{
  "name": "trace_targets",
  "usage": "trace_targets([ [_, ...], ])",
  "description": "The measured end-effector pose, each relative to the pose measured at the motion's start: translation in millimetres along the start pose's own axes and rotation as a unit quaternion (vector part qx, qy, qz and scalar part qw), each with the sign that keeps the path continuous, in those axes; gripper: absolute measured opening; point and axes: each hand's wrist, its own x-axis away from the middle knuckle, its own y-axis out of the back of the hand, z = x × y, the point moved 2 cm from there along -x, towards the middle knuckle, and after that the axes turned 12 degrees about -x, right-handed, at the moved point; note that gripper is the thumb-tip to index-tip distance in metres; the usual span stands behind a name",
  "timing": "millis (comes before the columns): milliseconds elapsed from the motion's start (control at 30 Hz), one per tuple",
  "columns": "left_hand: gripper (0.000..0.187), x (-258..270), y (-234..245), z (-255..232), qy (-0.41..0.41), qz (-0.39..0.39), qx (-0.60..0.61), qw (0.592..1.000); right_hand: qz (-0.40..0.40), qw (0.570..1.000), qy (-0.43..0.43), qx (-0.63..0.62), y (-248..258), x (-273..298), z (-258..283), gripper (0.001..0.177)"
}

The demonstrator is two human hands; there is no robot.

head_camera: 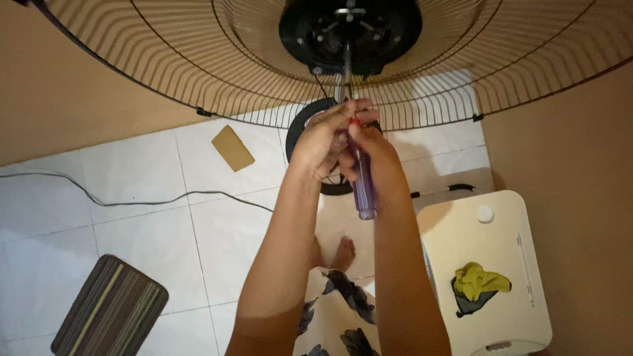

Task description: The person reassembles an electric fan by attaching the blue fan blades to the motor hub, securing them with a screwdriver, and then fitting the front protective cage over the blades. The person then plugs the fan into a wall socket and turns it on.

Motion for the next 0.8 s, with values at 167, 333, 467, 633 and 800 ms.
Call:
trace_targets([
  [167,0.043,3,-9,-4,0.022,-0.042,0.016,0.999,-0.112,0.899,0.145,0.398,-43,65,0,0.050],
  [333,0.046,0,-8,5,0.011,-0.081,-0.065,0.994,-0.237,0.733,0.114,0.627,-66,83,-11,0.053],
  [467,0.049,-9,32,37,0.002,-0.167,-0.070,0.983,-0.179,0.854,0.206,0.442,-61,74,-12,0.046],
  [633,0.070,-9,116,108,0.135,-0.477,0.068,0.866,0.067,0.912,-0.088,-0.395,-23,67,-5,0.042],
  [800,0.055,-44,148,157,0.127,-0.262,0.138,0.947,-0.058,0.976,0.002,-0.211,2,56,-21,0.013],
])
